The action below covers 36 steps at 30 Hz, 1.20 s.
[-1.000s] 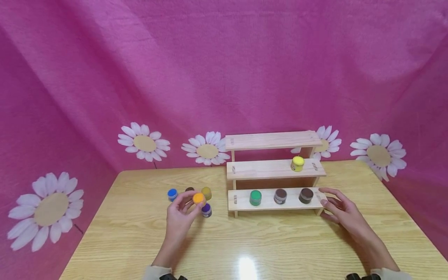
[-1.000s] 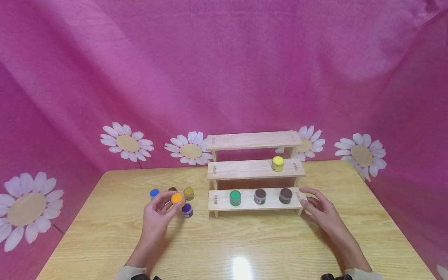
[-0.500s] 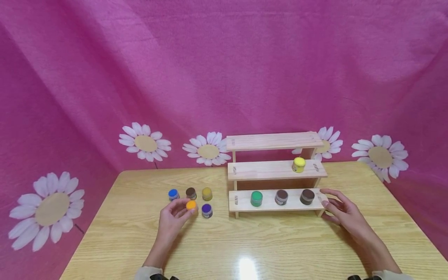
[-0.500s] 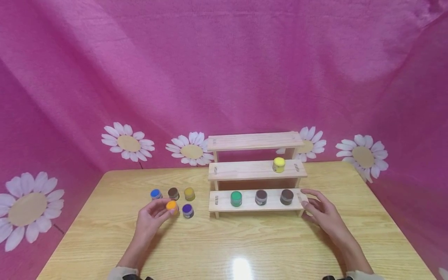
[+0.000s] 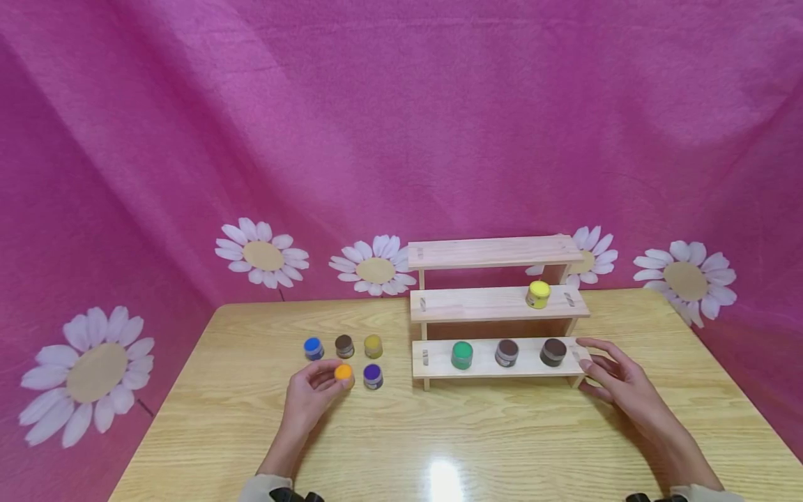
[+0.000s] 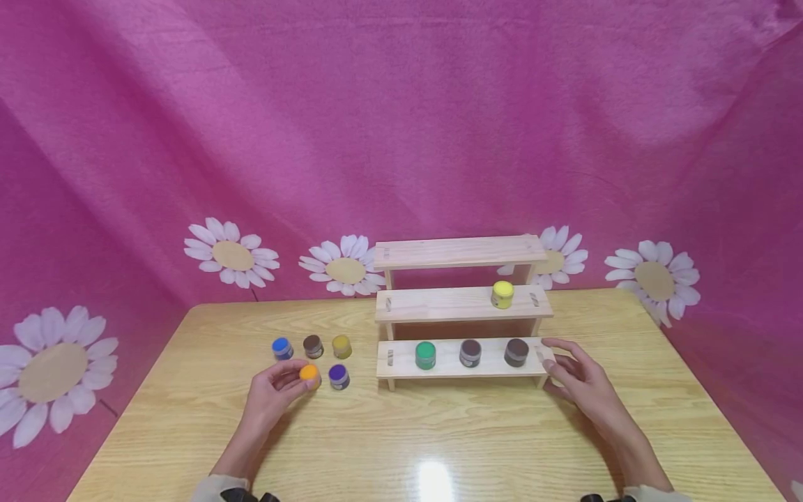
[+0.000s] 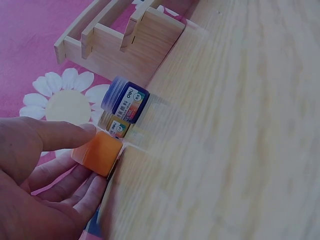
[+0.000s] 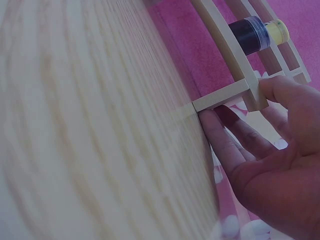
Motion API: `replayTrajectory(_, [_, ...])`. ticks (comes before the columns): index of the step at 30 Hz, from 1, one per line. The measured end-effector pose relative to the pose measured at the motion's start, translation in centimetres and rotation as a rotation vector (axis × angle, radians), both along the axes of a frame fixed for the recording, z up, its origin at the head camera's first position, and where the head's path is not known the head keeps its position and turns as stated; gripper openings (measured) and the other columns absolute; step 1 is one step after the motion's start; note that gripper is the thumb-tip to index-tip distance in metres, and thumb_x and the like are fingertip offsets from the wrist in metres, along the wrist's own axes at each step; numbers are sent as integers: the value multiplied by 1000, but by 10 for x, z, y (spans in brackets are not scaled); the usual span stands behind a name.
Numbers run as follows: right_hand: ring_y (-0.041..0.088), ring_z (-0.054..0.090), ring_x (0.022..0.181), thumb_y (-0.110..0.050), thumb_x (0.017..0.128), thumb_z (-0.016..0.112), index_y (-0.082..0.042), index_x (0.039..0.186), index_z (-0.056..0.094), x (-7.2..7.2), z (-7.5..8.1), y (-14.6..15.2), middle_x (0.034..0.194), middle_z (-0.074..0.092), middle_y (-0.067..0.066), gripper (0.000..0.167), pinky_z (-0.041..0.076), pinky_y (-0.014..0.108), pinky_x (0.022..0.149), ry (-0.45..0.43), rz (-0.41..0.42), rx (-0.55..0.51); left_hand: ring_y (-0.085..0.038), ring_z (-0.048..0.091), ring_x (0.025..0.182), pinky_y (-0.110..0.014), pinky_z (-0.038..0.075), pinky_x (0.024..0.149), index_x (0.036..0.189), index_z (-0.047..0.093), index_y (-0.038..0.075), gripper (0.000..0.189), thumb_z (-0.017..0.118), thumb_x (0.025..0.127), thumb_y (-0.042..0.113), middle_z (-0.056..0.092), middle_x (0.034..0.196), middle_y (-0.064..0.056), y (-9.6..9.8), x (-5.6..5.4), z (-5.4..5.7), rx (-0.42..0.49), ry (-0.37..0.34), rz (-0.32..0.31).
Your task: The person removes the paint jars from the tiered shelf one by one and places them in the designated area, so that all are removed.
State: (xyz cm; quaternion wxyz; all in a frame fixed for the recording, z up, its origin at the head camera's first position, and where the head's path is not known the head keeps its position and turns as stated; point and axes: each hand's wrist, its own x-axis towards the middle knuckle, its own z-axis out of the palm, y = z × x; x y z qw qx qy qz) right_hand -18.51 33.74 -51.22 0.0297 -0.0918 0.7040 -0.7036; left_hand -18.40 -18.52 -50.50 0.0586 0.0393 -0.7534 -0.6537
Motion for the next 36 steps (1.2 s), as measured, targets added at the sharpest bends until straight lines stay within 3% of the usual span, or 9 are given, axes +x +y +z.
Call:
replayTrajectory(8, [6, 67, 106, -8, 106, 56, -3, 150, 43, 0, -2, 0, 122, 67, -9, 46, 62, 33, 85, -8, 4, 6, -38, 68, 108, -21, 59, 86, 115, 66, -14, 35, 77, 82, -14, 69, 114, -27, 1, 2, 1, -44, -23, 31])
replayTrajectory(14, [6, 67, 107, -9, 106, 56, -5, 150, 43, -1, -4, 0, 124, 66, -10, 46, 62, 33, 85, -19, 5, 7, -39, 67, 110, -23, 59, 87, 118, 65, -14, 37, 77, 83, -12, 68, 117, -28, 1, 4, 3, -54, -24, 21])
replayTrajectory(17, [6, 67, 107, -8, 106, 55, -4, 150, 43, -1, -5, 0, 124, 66, -10, 45, 62, 33, 85, -18, 8, 1, -39, 66, 112, -26, 59, 89, 120, 66, -12, 38, 78, 84, -9, 68, 119, -26, 0, 5, 4, -104, -9, 20])
replayTrajectory(25, [7, 67, 106, -8, 106, 55, -5, 149, 44, -1, -3, 0, 124, 66, -10, 45, 62, 33, 85, -19, 11, 1, -39, 65, 115, -41, 56, 100, 119, 68, -9, 34, 76, 86, -11, 68, 118, -25, 4, 6, 14, -172, 123, 44])
replayTrajectory(31, [6, 67, 104, -7, 106, 56, -6, 149, 45, -1, -3, 1, 120, 67, -8, 44, 62, 32, 84, -28, 0, -8, -37, 64, 113, -47, 55, 101, 114, 70, -7, 28, 76, 87, -10, 70, 117, -19, 20, 5, 27, -115, 267, 45])
replayTrajectory(36, [6, 67, 104, -7, 106, 55, -5, 150, 44, -1, -3, 2, 119, 68, -7, 45, 62, 31, 84, -24, -1, -12, -33, 65, 112, -48, 55, 101, 114, 71, -4, 28, 78, 87, -5, 70, 116, -16, 38, 3, 33, -95, 290, 16])
